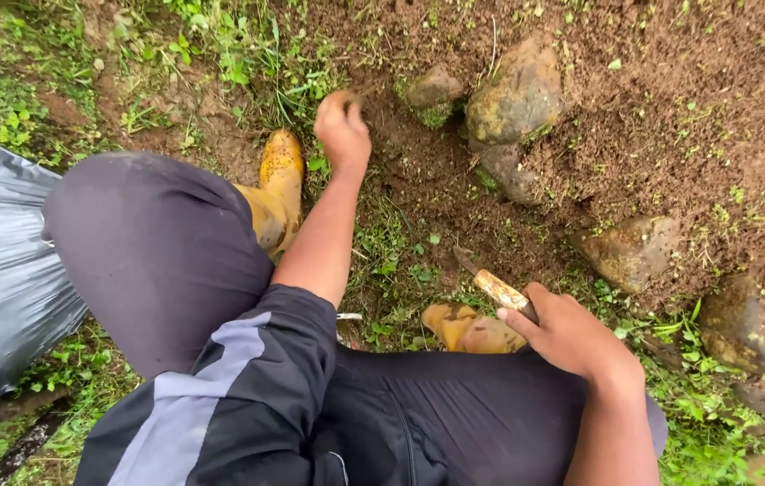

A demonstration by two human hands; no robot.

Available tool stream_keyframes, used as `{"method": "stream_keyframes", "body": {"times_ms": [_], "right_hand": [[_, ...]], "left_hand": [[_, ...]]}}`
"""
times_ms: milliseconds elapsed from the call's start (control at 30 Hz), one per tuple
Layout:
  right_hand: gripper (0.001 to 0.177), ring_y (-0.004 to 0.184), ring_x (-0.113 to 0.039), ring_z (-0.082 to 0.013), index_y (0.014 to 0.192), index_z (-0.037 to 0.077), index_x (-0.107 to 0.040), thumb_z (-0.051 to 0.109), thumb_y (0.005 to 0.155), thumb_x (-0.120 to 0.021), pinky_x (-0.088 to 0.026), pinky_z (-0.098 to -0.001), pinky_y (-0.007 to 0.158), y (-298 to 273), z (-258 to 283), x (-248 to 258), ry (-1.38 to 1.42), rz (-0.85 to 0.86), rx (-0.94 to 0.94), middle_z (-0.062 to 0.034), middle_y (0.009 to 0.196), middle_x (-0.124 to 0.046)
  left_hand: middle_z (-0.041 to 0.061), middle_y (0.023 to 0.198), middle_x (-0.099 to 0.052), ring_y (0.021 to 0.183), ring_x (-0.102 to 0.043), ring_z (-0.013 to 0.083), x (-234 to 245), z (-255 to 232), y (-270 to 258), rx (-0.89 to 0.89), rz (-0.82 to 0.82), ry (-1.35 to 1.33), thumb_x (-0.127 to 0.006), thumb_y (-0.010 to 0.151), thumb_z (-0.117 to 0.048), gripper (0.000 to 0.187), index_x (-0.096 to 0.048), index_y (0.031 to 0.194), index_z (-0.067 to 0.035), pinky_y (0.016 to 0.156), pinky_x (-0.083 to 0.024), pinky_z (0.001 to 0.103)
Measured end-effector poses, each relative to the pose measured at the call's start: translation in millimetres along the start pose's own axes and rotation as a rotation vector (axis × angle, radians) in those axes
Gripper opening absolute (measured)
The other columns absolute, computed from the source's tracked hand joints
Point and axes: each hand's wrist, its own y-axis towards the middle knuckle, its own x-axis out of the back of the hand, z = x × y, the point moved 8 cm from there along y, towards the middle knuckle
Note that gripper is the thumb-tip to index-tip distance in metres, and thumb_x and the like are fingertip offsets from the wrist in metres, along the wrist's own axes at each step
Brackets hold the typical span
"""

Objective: The person sits on the ground and uses a small hand hoe to dig into the soil, loosening the earth and removing small rocks. They repeatedly strike the ground with the tool and clear away debris by hand.

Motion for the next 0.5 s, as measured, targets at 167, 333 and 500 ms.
{"method": "stream_keyframes", "body": {"times_ms": [167,333,500], "right_hand": [[0.056,0.084,-0.075,-0.0337,0.121,0.004,-0.065,0.054,0.1,-0.051,-0.056,-0.0431,0.072,-4.2,1.0,9.3,0.041,-0.003,-0.063,-0.0198,0.089,-0.074],[0.056,0.084,-0.075,-0.0331,0.121,0.004,-0.064,0.054,0.101,-0.05,-0.056,-0.043,0.072,-0.9,6.8,11.4,0.062,0.011,-0.046,-0.0203,0.09,-0.074],[0.056,0.086,-0.076,-0.0344,0.117,0.004,-0.065,0.055,0.1,-0.051,-0.056,-0.0438,0.072,1.8,10.0,11.8,0.023,0.007,-0.039,-0.0206,0.091,-0.075]], "left_hand": [[0.013,0.098,-0.068,0.095,-0.07,0.0287,-3.7,18.5,-13.2,-0.208,-0.035,-0.003,-0.072,0.092,0.003,0.019,-0.067,0.11,-0.002,0.086,-0.059,0.041],[0.012,0.118,-0.068,0.114,-0.066,0.0273,9.9,-45.1,-8.6,-0.321,0.051,-0.028,-0.085,0.089,-0.007,0.051,-0.06,0.133,-0.009,0.101,-0.056,0.043],[0.008,0.1,-0.071,0.095,-0.072,0.0218,15.6,22.8,-8.6,0.115,-0.014,0.003,-0.077,0.093,-0.01,0.021,-0.068,0.112,-0.01,0.089,-0.06,0.037]]}}
